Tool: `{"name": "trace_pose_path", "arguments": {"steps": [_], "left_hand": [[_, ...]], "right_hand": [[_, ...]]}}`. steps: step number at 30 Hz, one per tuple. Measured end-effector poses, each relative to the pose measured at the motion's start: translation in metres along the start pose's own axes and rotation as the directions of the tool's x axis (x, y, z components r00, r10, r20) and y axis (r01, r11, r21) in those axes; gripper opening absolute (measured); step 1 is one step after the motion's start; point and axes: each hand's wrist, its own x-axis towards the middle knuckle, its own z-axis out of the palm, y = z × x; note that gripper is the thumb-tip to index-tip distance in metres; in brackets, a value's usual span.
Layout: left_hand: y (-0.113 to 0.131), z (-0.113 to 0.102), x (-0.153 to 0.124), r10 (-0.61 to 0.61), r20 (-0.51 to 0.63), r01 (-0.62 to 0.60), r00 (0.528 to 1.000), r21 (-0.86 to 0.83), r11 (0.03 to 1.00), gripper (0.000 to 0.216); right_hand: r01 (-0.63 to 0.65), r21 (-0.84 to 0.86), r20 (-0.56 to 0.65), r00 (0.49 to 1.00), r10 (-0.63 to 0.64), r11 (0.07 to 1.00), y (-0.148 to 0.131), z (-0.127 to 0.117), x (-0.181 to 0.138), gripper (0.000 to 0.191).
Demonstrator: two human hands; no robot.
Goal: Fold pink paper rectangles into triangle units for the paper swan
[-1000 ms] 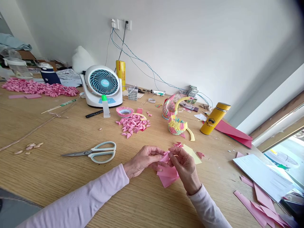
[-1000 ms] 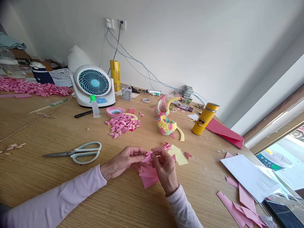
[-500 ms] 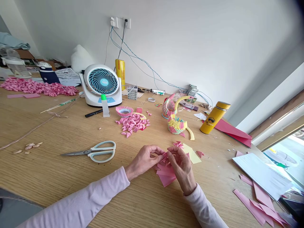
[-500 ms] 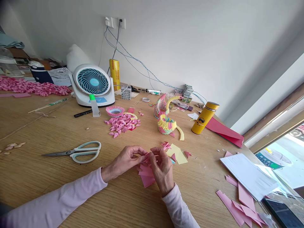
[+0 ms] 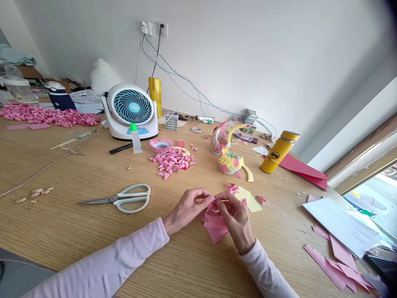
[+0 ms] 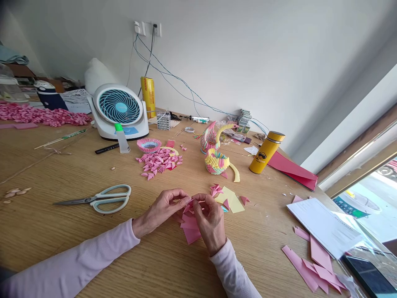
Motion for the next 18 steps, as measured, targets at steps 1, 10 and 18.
{"name": "trace_pose_path", "arguments": {"steps": [1,10,18], "left_hand": [[-0.0014,-0.0002,0.0003,0.002,-0.006,-0.002,1.000,0.000,1.000,0.033],[-0.0077,-0.0027,0.0035,-0.038,0.012,0.038,0.999,-0.009,0.999,0.038],[-0.0020,-0.0024,0.0010,0.034,-0.012,-0.034,0.999,-0.025,0.999,0.033]], "right_hand": [[0.001,0.006,-0.003,1.000,-0.001,1.000,0.0005,0.0002,-0.0001,0.026],[0.053,-0.024,-0.011,0.998,-0.054,0.998,0.0063,-0.0020,0.0007,0.025],[-0.012,-0.018,0.002,1.000,0.012,1.000,0.0055,-0.0019,0.0000,0.026]]}}
